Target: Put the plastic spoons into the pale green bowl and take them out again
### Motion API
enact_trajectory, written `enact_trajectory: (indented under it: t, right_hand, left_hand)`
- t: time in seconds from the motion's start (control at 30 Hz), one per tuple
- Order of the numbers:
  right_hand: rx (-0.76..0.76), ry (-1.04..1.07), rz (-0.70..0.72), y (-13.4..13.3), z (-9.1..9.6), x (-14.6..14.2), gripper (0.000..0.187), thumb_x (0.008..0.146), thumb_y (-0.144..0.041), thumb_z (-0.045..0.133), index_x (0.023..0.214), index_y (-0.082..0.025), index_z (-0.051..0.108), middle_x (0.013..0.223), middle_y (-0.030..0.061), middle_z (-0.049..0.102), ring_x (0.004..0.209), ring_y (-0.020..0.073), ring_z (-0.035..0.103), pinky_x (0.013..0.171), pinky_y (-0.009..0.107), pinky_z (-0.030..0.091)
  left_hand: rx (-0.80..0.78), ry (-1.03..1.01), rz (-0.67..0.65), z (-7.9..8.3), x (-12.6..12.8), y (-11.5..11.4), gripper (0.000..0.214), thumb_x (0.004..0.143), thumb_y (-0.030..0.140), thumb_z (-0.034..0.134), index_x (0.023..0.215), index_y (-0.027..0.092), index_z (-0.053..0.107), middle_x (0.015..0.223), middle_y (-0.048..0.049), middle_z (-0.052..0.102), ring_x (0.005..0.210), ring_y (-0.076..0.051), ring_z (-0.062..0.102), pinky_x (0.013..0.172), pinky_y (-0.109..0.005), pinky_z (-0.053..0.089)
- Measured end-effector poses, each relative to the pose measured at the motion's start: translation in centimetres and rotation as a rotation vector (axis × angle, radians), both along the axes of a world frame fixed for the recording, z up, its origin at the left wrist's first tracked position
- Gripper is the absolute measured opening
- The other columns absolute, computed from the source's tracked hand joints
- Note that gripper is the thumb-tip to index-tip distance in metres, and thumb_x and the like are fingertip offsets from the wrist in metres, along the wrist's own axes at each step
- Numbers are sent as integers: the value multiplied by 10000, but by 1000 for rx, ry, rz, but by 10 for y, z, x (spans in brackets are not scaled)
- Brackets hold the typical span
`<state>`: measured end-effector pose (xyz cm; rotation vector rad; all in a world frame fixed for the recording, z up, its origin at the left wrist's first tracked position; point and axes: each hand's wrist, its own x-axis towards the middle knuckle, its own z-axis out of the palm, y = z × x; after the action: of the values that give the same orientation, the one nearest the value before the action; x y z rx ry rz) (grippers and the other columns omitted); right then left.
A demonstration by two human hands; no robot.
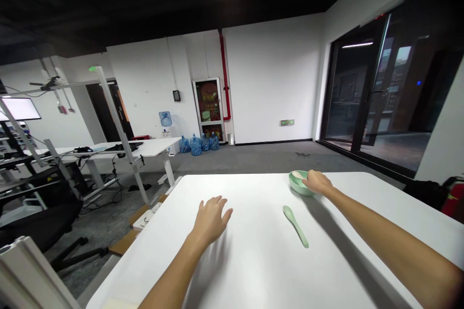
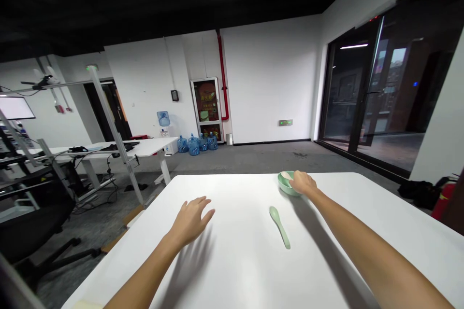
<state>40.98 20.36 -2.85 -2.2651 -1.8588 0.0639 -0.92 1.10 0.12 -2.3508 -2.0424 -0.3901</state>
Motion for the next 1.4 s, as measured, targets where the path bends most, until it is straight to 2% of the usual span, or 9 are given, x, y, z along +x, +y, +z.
enact_trajectory:
  t: [0.33,0.67,1.13,1.27,1.4]
  right_hand:
    - [-14,-9,-15,2,-5,-3,324,890,-327,601,1104,-164,781,1172,213,760,1081,342,736,776,349,529]
    - [-4,12,-20,8,-18,3,318,877,-380,662,1086,-171,780,1178,206,756,1071,334,733,790,357,529]
    - [-27,23,-39,10,-24,10,326,869,-357,642,1100,-152,745,1171,199,744,1053,332,726,758,351,523]
    - [-14,33,-42,5,-19,8,359,901,-416,617,1097,-148,756,1171,203,749,1056,338,724,772,363,527]
    - [40,56,-53,-16,-3,8,477,982,-501,477,992,-143,792,1120,225,762,1046,360,729,788,390,527]
  left_hand:
    - [5,16,7,5,3,-2,486,1062,448,408,1449,231,609,1589,-118,570,1494,-302,498,1265,-619,310]
    - [-4,16,21,5,4,-2,468,1069,443,421,1447,243,611,1591,-120,567,1495,-298,499,1269,-620,304]
    - [5,25,20,3,2,1,473,1063,446,427,1439,235,620,1575,-119,584,1480,-308,520,1255,-614,330]
    - [1,32,24,2,3,1,460,1065,448,429,1436,256,622,1572,-109,589,1485,-298,515,1256,-589,334]
    - [-2,28,21,2,3,1,463,1066,447,421,1439,258,619,1574,-112,587,1485,-298,515,1253,-591,335]
